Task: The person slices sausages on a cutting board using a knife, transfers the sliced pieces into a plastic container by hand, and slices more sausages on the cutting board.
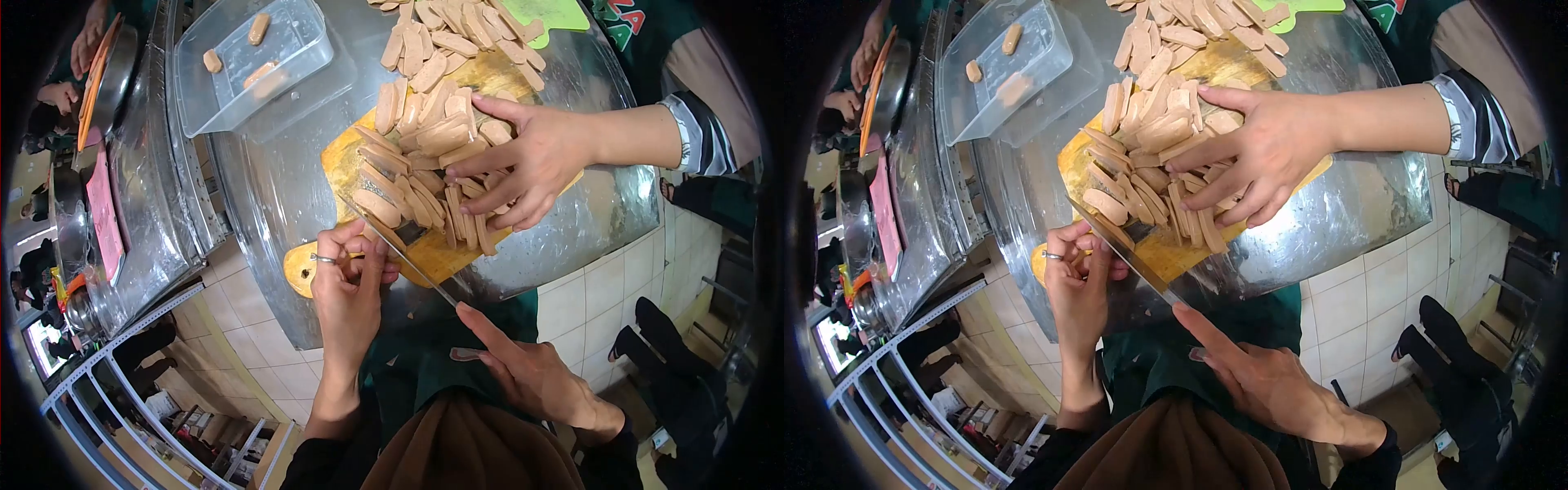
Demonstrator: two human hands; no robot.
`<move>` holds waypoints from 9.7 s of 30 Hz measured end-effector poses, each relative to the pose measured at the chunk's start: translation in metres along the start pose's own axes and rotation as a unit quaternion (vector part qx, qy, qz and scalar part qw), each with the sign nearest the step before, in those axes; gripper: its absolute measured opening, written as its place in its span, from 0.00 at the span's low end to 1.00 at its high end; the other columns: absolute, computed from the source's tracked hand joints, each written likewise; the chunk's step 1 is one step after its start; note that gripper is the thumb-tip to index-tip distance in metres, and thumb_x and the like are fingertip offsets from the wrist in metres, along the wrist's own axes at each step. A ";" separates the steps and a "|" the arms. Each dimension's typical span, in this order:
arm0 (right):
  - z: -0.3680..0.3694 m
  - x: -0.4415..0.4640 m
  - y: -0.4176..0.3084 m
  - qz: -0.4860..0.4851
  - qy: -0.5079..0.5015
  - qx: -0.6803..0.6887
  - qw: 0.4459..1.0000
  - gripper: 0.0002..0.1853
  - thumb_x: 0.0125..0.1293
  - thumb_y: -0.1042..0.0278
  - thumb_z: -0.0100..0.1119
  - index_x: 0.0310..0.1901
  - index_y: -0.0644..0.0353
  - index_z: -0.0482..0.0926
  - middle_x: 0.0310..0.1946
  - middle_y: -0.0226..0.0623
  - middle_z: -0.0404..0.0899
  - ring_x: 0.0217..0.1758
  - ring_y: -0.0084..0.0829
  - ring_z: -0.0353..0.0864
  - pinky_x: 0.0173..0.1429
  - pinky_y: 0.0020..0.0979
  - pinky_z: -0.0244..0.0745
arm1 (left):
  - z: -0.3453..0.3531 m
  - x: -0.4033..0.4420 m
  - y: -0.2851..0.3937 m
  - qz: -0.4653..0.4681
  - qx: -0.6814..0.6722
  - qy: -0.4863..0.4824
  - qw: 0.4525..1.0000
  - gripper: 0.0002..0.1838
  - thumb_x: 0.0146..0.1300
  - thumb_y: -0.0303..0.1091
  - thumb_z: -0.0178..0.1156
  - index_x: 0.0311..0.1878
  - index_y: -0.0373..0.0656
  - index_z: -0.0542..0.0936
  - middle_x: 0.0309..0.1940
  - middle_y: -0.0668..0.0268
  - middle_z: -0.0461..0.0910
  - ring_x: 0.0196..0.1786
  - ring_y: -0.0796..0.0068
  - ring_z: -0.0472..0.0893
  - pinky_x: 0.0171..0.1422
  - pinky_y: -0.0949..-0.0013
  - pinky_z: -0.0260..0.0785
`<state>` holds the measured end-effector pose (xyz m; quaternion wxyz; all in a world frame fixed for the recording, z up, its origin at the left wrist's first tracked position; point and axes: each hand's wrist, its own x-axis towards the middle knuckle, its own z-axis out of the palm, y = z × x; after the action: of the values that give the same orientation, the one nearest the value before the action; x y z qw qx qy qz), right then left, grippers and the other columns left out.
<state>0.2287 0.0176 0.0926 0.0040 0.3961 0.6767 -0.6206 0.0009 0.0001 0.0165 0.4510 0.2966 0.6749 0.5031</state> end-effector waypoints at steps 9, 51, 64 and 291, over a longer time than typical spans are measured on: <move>0.010 0.042 0.008 -0.046 0.026 0.005 0.999 0.37 0.74 0.74 0.52 0.80 0.46 0.49 0.29 0.55 0.81 0.30 0.57 0.82 0.32 0.49 0.76 | -0.001 0.000 0.006 -0.026 0.025 -0.003 0.999 0.12 0.73 0.24 0.58 0.56 0.32 0.72 0.36 0.66 0.77 0.36 0.78 0.85 0.39 0.76 0.80; 0.020 0.053 0.017 -0.005 0.056 -0.088 0.995 0.35 0.75 0.71 0.50 0.80 0.41 0.49 0.22 0.55 0.80 0.24 0.59 0.80 0.30 0.51 0.78 | -0.004 0.004 -0.006 0.017 0.003 -0.012 1.000 0.10 0.73 0.27 0.59 0.51 0.35 0.72 0.35 0.61 0.83 0.33 0.77 0.84 0.37 0.75 0.79; 0.007 0.038 0.022 -0.074 0.086 -0.109 0.988 0.35 0.74 0.75 0.51 0.79 0.44 0.53 0.50 0.60 0.81 0.45 0.60 0.82 0.49 0.46 0.79 | -0.003 0.006 -0.015 0.043 -0.026 -0.009 0.999 0.11 0.74 0.30 0.60 0.51 0.35 0.72 0.38 0.61 0.83 0.31 0.79 0.83 0.36 0.77 0.77; 0.031 0.056 0.000 -0.102 0.111 -0.095 0.984 0.37 0.72 0.80 0.51 0.79 0.50 0.52 0.56 0.65 0.76 0.50 0.68 0.77 0.49 0.49 0.77 | -0.016 0.021 0.000 0.027 0.061 0.023 0.998 0.08 0.71 0.28 0.62 0.48 0.34 0.78 0.32 0.63 0.82 0.34 0.74 0.86 0.37 0.72 0.76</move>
<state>0.1753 0.0217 0.0573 -0.0971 0.3894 0.7656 -0.5028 -0.0223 0.0121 0.0114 0.4030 0.3300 0.7060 0.4798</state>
